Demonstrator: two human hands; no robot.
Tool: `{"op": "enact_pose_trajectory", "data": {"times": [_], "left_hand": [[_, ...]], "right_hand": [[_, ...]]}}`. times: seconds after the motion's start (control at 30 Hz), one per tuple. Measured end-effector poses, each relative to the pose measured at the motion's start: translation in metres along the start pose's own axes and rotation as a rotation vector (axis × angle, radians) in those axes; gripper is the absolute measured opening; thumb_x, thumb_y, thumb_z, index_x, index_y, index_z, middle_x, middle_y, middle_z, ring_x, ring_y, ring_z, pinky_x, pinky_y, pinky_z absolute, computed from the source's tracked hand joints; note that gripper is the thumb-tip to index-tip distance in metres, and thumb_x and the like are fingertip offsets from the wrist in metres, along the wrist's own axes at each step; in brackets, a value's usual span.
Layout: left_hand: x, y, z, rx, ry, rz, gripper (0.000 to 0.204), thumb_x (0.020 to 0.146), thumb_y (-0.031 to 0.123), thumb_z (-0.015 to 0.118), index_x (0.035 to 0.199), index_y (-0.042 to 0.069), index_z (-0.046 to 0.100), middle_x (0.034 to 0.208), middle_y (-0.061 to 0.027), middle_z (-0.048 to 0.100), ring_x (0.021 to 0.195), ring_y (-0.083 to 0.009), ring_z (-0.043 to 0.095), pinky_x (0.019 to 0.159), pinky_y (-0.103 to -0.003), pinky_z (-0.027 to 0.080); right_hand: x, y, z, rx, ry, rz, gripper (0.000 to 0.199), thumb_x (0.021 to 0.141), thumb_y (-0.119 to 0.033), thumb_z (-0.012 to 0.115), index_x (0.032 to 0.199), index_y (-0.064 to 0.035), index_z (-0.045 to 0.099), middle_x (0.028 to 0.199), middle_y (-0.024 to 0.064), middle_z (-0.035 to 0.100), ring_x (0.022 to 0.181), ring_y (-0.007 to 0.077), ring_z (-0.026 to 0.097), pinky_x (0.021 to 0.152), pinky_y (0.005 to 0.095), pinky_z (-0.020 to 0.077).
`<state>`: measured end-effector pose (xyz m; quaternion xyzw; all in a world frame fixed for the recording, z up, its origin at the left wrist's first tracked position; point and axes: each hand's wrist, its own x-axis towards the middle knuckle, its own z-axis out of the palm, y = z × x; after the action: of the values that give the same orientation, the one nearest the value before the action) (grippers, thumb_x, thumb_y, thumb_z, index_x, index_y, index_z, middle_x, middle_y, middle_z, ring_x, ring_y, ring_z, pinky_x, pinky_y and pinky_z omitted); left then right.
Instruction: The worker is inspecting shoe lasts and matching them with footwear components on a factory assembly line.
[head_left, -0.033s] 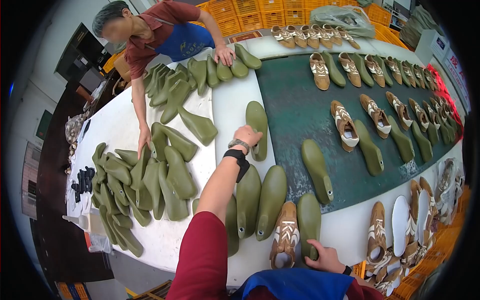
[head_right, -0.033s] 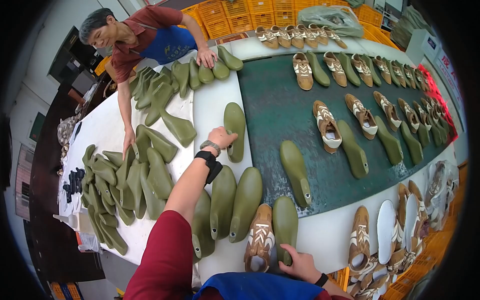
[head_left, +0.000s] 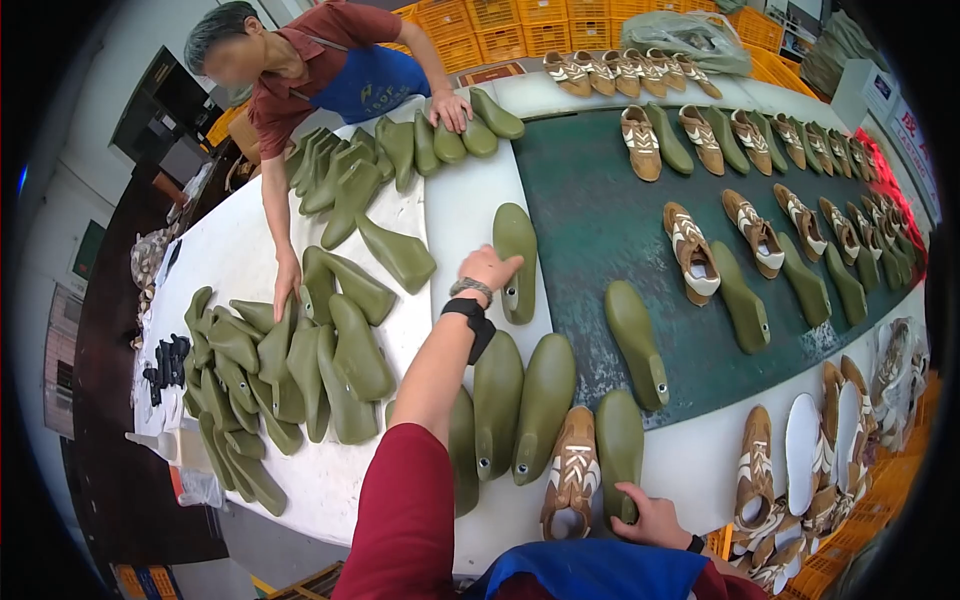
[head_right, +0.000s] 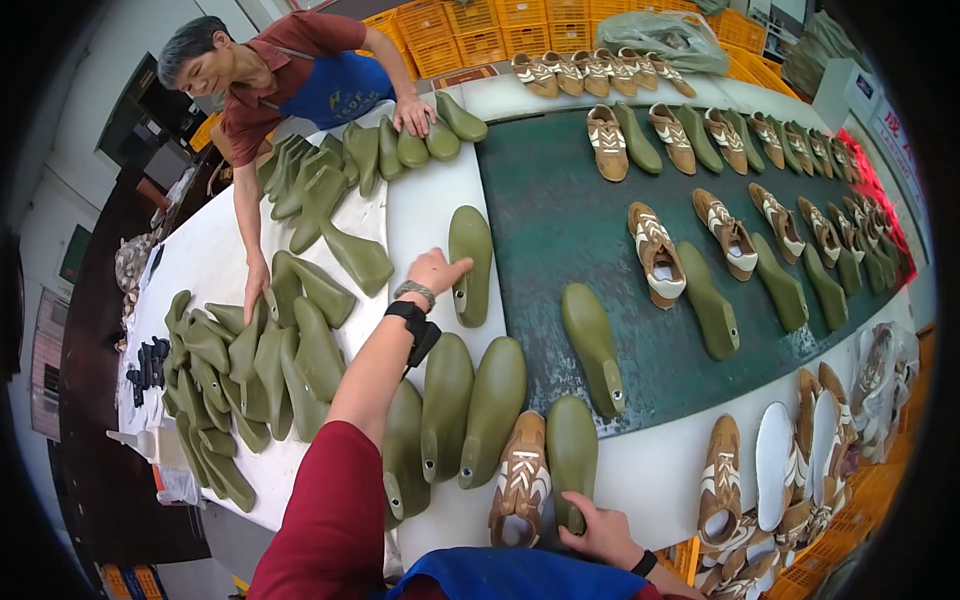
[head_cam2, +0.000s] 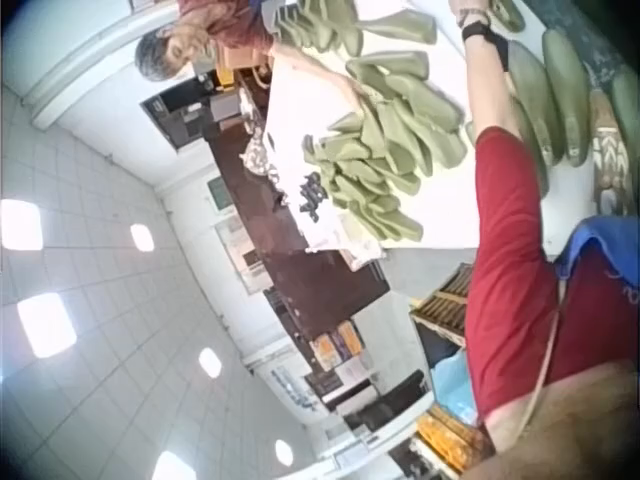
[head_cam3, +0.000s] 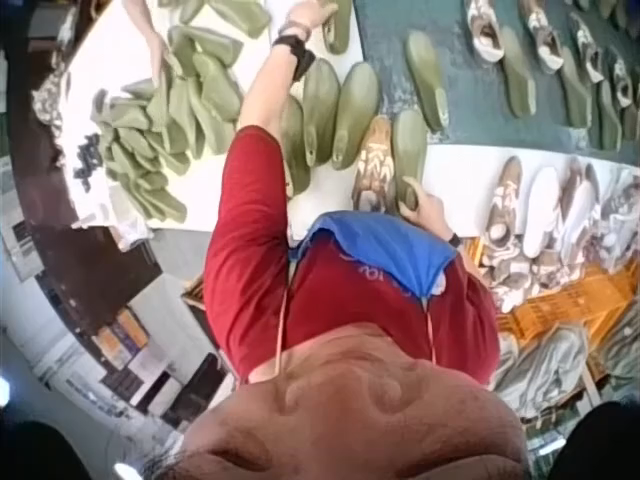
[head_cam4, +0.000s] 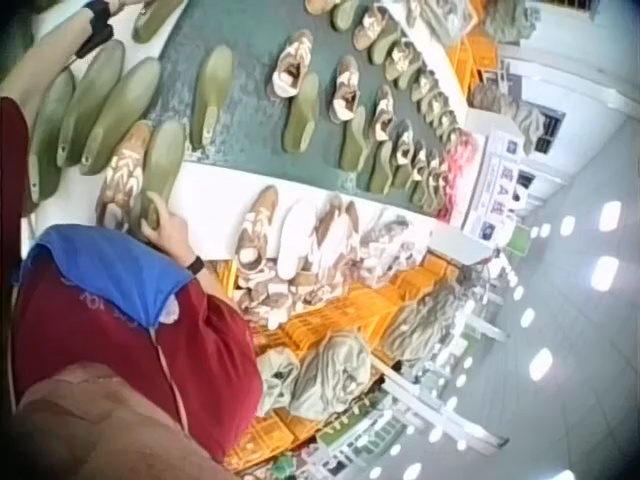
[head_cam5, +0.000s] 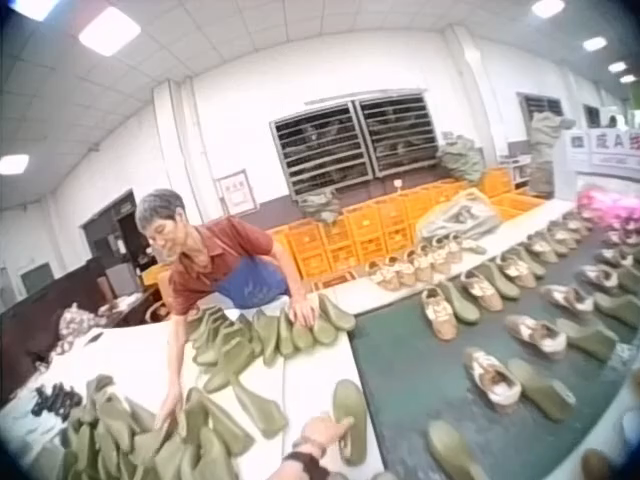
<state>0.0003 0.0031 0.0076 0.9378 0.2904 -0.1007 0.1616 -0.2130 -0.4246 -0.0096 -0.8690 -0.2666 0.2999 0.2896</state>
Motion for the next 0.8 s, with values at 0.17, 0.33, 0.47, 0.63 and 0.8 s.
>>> {"op": "enact_pose_trajectory", "data": {"times": [0.17,0.33,0.47,0.63,0.8], "left_hand": [[0.068,-0.090,0.003,0.091,0.426,-0.306,0.073,0.076,0.045,0.066,0.137,0.019,0.034,0.148,-0.0158,0.021,0.133,-0.0440,0.020,0.098,-0.060,0.032],[0.068,-0.136,0.012,-0.191,0.398,-0.541,0.105,0.064,0.039,0.076,0.145,0.021,0.011,0.139,-0.0300,0.018,0.101,-0.0420,0.057,0.091,-0.040,0.047],[0.055,-0.141,0.004,-0.187,0.324,-0.512,0.100,0.066,0.038,0.073,0.143,0.018,0.012,0.132,-0.0278,0.030,0.100,-0.0400,0.057,0.088,-0.040,0.048],[0.000,-0.134,-0.010,-1.468,0.077,-0.242,0.061,0.079,0.039,0.063,0.125,0.015,0.030,0.117,-0.0132,0.047,0.098,-0.0262,0.056,0.082,-0.038,0.049],[-0.026,-0.130,0.038,-1.655,-0.135,-0.121,0.069,0.078,0.027,0.066,0.125,0.021,0.015,0.119,-0.0102,0.040,0.103,-0.0265,0.048,0.080,-0.048,0.047]], "right_hand": [[0.004,-0.001,-0.002,-0.007,0.019,0.007,0.055,0.070,-0.037,0.071,0.119,-0.0243,0.050,0.056,0.0105,0.058,0.053,0.0324,0.061,0.052,0.0396,0.0498],[0.009,-0.020,-0.011,-0.001,-0.126,0.205,0.058,0.069,-0.035,0.074,0.120,-0.0216,0.049,0.071,0.0154,0.064,0.066,0.0344,0.064,0.063,0.0381,0.0520],[0.010,-0.016,-0.006,0.030,0.000,0.084,0.057,0.070,-0.035,0.073,0.119,-0.0210,0.049,0.065,0.0152,0.061,0.063,0.0346,0.063,0.061,0.0384,0.0516],[0.014,-0.003,0.001,-0.028,0.002,0.057,0.057,0.069,-0.037,0.071,0.119,-0.0227,0.050,0.056,0.0098,0.058,0.052,0.0317,0.060,0.050,0.0392,0.0487],[0.016,-0.005,-0.001,-0.002,0.059,-0.016,0.058,0.068,-0.036,0.071,0.120,-0.0213,0.049,0.054,0.0103,0.056,0.051,0.0314,0.060,0.049,0.0388,0.0487]]}}
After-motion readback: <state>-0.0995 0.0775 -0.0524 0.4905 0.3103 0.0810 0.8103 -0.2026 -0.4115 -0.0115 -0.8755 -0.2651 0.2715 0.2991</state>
